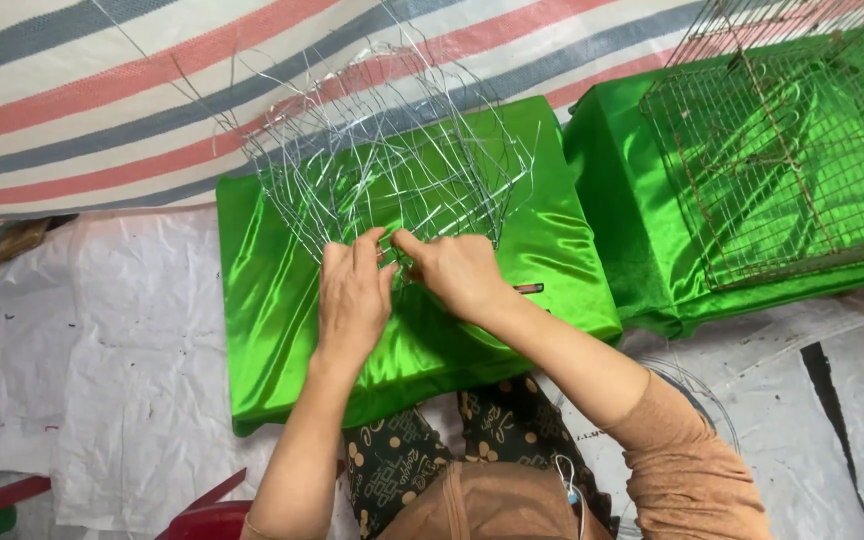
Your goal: The person weaves and twists thin wire strands around a rectangular wire frame placed on a green satin-covered table, bending the wires by hand to secure them to the frame, and occasionally uses pliers to grip and twist the wire ends. The wire structure gradually takes shape as they work around its edges.
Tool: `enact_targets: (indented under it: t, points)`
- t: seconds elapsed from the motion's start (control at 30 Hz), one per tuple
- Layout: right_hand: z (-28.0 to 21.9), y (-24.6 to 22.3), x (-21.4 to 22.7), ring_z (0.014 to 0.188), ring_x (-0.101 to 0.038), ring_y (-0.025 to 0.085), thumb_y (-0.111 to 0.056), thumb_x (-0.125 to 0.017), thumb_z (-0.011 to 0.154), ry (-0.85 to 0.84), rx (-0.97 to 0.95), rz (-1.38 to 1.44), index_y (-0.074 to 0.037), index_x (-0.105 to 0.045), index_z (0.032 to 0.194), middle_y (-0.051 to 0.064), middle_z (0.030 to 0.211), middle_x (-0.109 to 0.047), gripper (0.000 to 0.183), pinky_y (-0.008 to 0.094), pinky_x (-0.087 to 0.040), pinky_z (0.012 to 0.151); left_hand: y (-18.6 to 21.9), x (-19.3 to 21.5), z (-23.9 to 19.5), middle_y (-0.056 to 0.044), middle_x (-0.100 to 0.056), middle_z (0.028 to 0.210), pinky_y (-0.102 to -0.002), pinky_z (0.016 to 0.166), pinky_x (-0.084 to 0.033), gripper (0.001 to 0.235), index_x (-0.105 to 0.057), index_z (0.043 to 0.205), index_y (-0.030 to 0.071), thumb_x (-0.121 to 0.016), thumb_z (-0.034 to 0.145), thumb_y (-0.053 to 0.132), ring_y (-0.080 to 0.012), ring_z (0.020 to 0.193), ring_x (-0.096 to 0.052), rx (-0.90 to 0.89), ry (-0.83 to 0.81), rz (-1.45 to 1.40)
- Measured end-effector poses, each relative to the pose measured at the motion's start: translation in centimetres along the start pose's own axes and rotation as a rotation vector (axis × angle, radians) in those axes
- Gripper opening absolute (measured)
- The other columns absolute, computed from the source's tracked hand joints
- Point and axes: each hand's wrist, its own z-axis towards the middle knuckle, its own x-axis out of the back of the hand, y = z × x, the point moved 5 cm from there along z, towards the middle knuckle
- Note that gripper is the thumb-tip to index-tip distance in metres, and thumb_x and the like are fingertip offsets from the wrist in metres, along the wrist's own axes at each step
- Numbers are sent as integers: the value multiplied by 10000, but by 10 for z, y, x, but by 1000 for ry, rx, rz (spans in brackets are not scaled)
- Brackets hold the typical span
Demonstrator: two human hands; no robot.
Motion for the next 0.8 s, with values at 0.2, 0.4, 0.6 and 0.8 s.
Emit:
enact_targets:
  t: [0.2, 0.4, 0.6, 0.8]
  points:
    - [-18, -1, 7, 562, -690, 190, -448, -722, 855, 441, 151, -62, -329, -551, 1448, -6, 647, -682, 628, 331, -535, 531, 10, 22, -3, -83, -663, 912, -345, 803, -482, 291, -629, 1295, 57, -528, 1039, 152, -236, 920, -534, -169, -17, 104]
    - [-36, 9, -24, 632, -697, 247, -378, -754, 883, 408, 125, 582, -180, -713, 978, 37, 667, -664, 223, 347, -559, 578, -1, 4, -1, -39, -593, 868, -355, 714, -474, 374, -703, 1235, 115, -596, 1003, 389, -216, 856, -470, -221, 62, 257]
    - [-36, 17, -130, 550, -618, 99, -96, -681, 975, 200, -169, 1542, -52, -776, 1118, 78, 760, -713, 177, 243, -529, 487, 1, 3, 0, -32, -565, 840, -354, 704, -461, 313, -721, 1206, 95, -604, 1001, 302, -209, 851, -475, -185, 55, 279]
    - [-37, 6, -66, 603, -689, 260, -205, -787, 900, 510, 19, 851, -188, -794, 1133, 75, 746, -730, 233, 352, -543, 547, 2, 9, 0, -65, -601, 831, -336, 698, -474, 236, -739, 1183, 35, -609, 1004, 118, -212, 850, -506, -217, 86, 219]
